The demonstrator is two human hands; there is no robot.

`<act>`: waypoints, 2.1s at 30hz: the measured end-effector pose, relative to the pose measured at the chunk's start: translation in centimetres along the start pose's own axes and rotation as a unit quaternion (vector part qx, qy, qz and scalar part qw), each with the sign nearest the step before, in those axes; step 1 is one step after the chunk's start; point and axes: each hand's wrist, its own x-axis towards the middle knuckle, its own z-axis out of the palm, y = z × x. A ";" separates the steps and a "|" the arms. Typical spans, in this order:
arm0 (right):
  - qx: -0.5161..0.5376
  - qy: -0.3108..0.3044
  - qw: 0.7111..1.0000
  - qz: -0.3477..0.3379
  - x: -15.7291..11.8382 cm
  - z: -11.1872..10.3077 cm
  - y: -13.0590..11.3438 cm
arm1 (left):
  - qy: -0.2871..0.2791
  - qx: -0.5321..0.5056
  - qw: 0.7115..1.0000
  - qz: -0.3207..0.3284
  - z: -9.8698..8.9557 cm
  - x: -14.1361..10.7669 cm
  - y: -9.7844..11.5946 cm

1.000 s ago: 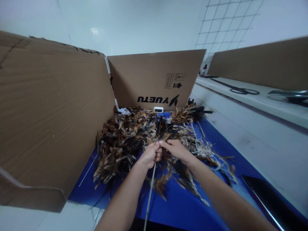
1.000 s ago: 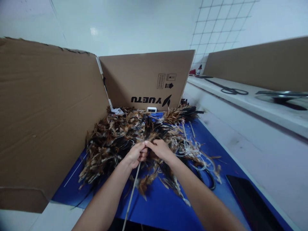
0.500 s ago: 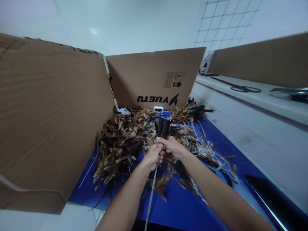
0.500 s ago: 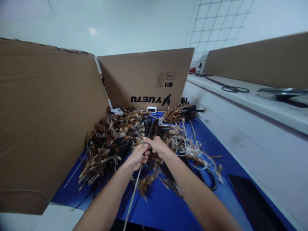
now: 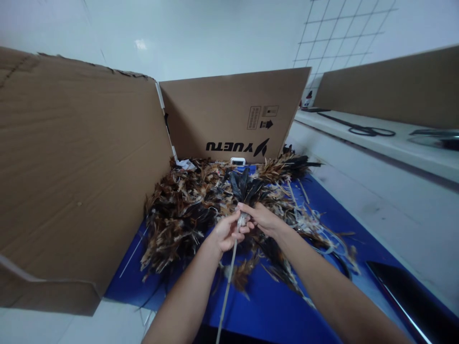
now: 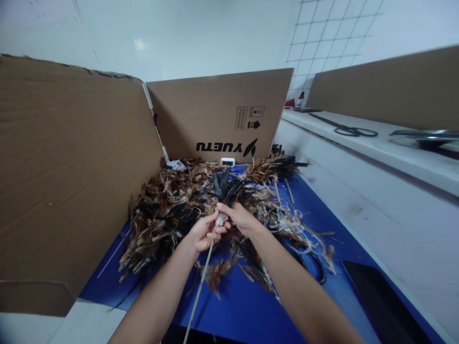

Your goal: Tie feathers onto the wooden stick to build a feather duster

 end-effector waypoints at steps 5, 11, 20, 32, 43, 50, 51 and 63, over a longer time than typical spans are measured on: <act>-0.014 0.018 1.000 -0.004 0.0 -0.1 0.3 | -0.020 0.025 0.999 -0.003 0.2 -0.2 0.0; -0.004 0.010 1.000 -0.008 0.1 0.0 0.5 | 0.004 0.078 0.997 0.011 0.2 -0.1 -0.2; -0.045 0.006 0.998 0.044 -1.0 -0.8 -0.6 | 0.020 0.100 0.995 0.020 0.1 -0.1 -0.3; -0.472 0.055 0.880 0.011 -11.5 -6.7 0.2 | 0.054 0.108 0.992 0.041 0.4 -0.1 -0.1; -0.529 0.072 0.843 0.063 -14.8 -4.4 4.2 | 0.085 0.126 0.988 0.041 0.8 -0.1 -0.2; -0.430 0.086 0.898 0.026 -14.8 -5.7 4.3 | 0.083 0.126 0.988 0.042 0.7 -0.1 -0.3; -0.404 0.088 0.910 0.027 -14.8 -5.9 4.2 | 0.083 0.128 0.987 0.043 0.7 -0.1 -0.3; -0.162 0.181 0.968 0.068 -14.3 -5.6 2.7 | 0.067 0.118 0.990 0.044 0.3 0.0 -0.3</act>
